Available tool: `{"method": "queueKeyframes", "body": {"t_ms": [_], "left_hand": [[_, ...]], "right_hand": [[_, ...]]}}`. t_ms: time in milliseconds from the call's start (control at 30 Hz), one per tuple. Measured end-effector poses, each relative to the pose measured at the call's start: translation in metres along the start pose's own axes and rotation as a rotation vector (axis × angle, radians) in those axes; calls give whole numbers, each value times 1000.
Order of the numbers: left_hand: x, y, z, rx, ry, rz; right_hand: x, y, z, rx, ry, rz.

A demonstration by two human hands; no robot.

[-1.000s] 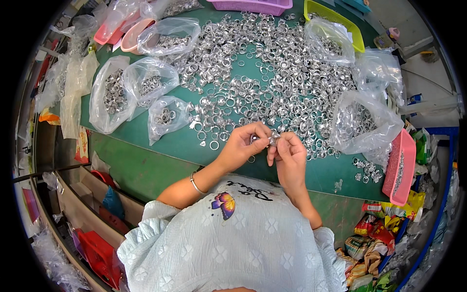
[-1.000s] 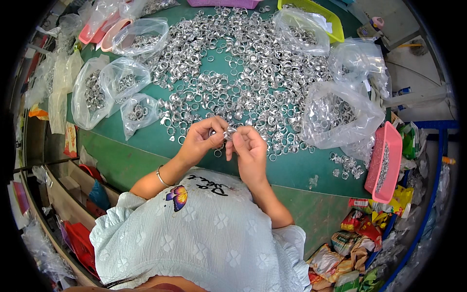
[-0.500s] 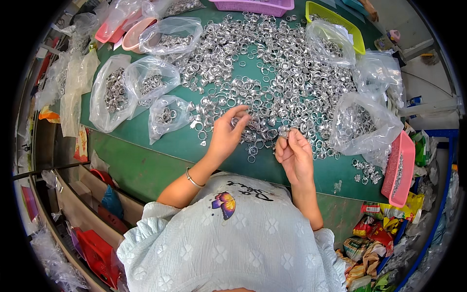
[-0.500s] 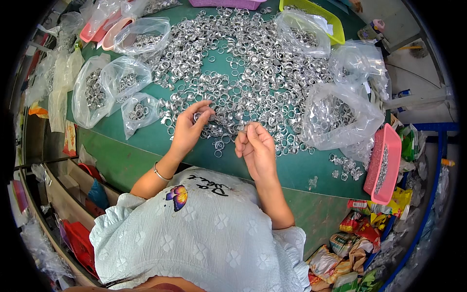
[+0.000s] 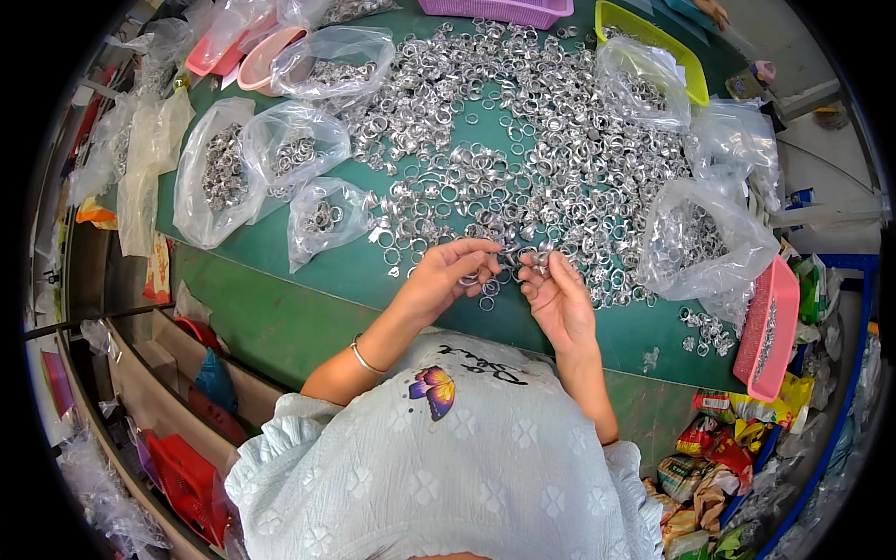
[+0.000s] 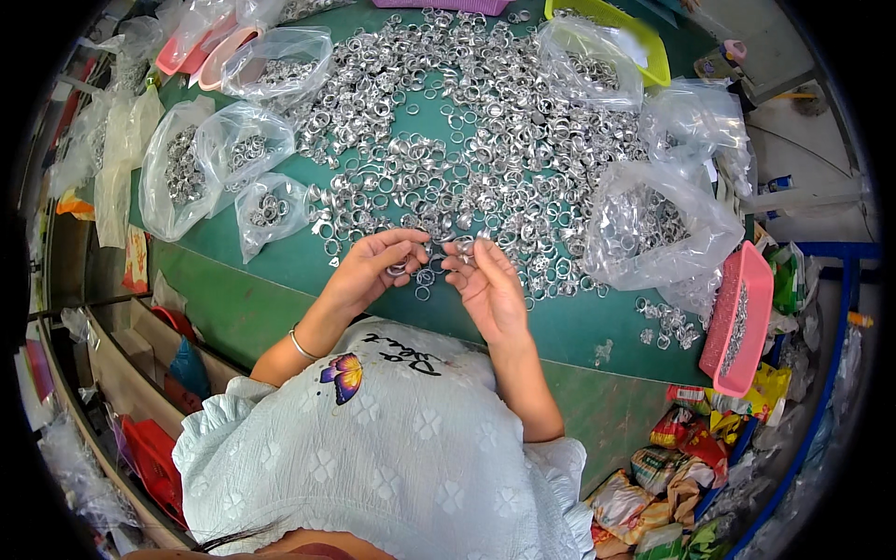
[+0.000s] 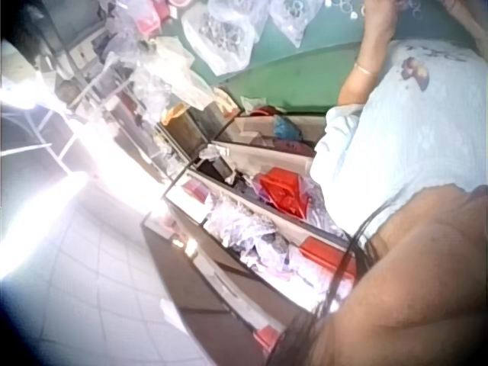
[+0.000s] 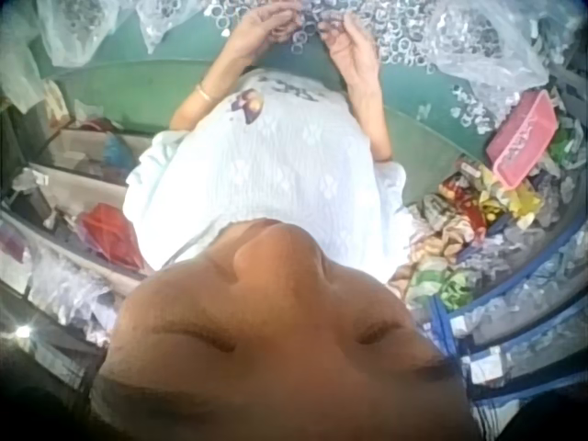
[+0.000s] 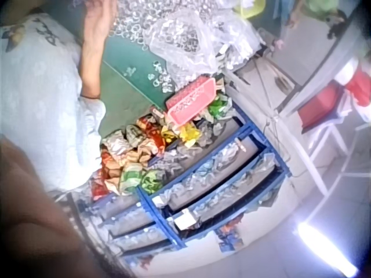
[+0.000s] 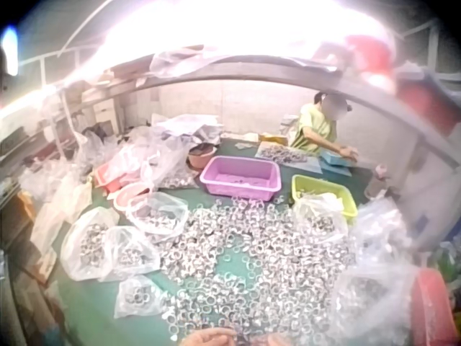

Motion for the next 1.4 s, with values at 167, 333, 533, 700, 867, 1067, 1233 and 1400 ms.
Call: {"method": "queueKeyframes", "body": {"t_ms": [167,333,533,700,867,1067,1233,1400], "left_hand": [[7,-1,-3,32,-56,260],[2,10,-4,21,-74,407],[-1,20,-2,51,-146,738],[1,26,-4,116,-166,838],[21,5,0,-128,-236,815],[21,5,-3,-73,-347,1007],[24,3,-7,-43,-353,924],[20,-1,-11,-79,-265,850]], "right_hand": [[0,13,2,-79,-127,299],[0,15,5,-147,-227,409],[2,28,12,-299,-599,885],[0,23,10,-238,-446,579],[16,18,11,-122,-147,165],[76,9,41,-291,-394,716],[153,18,77,-450,-884,747],[195,34,90,-610,-1398,628]]}}
Point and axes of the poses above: each hand's wrist, its own z-axis away from the middle knuckle, its own y-axis out of the palm, x = y × z, the point moved 2 cm from there along -z, towards the middle knuckle, and after that the axes turned 12 degrees about y, right-handed, at the moved point
